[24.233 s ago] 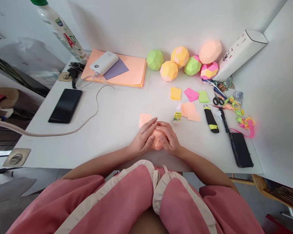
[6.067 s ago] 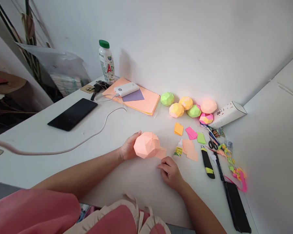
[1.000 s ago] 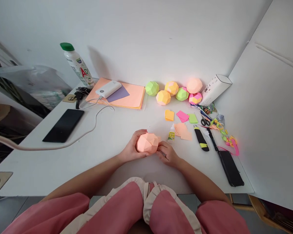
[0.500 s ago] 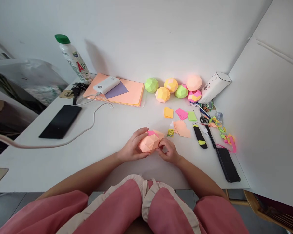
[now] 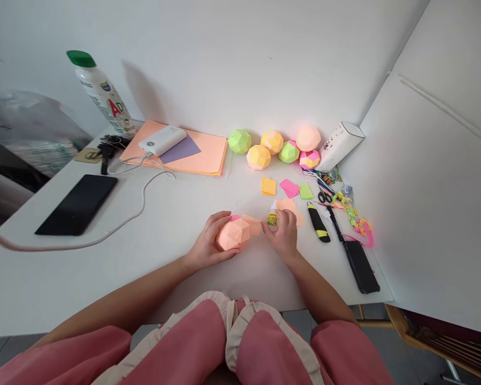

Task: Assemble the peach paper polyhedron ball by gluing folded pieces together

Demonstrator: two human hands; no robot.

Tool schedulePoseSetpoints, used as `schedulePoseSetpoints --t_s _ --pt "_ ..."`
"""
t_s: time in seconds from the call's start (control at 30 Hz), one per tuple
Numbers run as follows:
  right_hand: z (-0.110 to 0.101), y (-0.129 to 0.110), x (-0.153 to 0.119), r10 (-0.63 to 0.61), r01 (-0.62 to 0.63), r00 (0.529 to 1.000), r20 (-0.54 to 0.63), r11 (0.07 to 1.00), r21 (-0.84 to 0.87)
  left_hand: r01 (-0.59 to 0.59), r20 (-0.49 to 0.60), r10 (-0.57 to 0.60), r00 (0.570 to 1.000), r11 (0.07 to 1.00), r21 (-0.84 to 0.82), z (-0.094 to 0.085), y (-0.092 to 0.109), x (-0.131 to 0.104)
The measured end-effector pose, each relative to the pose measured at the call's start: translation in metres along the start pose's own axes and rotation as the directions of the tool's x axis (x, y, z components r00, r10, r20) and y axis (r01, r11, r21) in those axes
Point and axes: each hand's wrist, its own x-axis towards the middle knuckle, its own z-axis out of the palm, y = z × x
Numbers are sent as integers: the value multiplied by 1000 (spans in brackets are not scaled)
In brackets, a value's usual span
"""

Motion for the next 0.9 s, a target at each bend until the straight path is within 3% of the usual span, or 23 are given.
schedulePoseSetpoints --t_s 0.13,0.27,0.4,0.57,0.63,0.7,0.8,0.9 --pt "10 4 -1 238 -241 947 217 970 -13 2 -13 -2 1000 1000 18 3 2 -1" --pt "10 9 2 406 -451 892 199 835 316 42 -7 -42 999 999 5 5 4 -2" --pt "4 18 10 440 -474 877 192 733 488 67 -7 -67 998 998 -18 5 3 -1" --pt "-23 13 35 366 -430 899 240 635 641 68 -15 -69 998 995 -73 7 0 0" --pt "-42 1 51 278 -384 921 274 516 766 67 -20 -69 997 993 -97 8 -1 0" --pt "-61 -17 67 202 -340 940 275 473 813 73 -13 -74 997 991 -109 9 -2 0" --pt "-82 -49 82 84 -273 960 268 509 817 80 -3 -81 997 990 -114 8 -3 0" --pt "-85 -72 83 -16 -137 984 180 582 801 63 -15 -65 998 991 -122 7 -3 1"
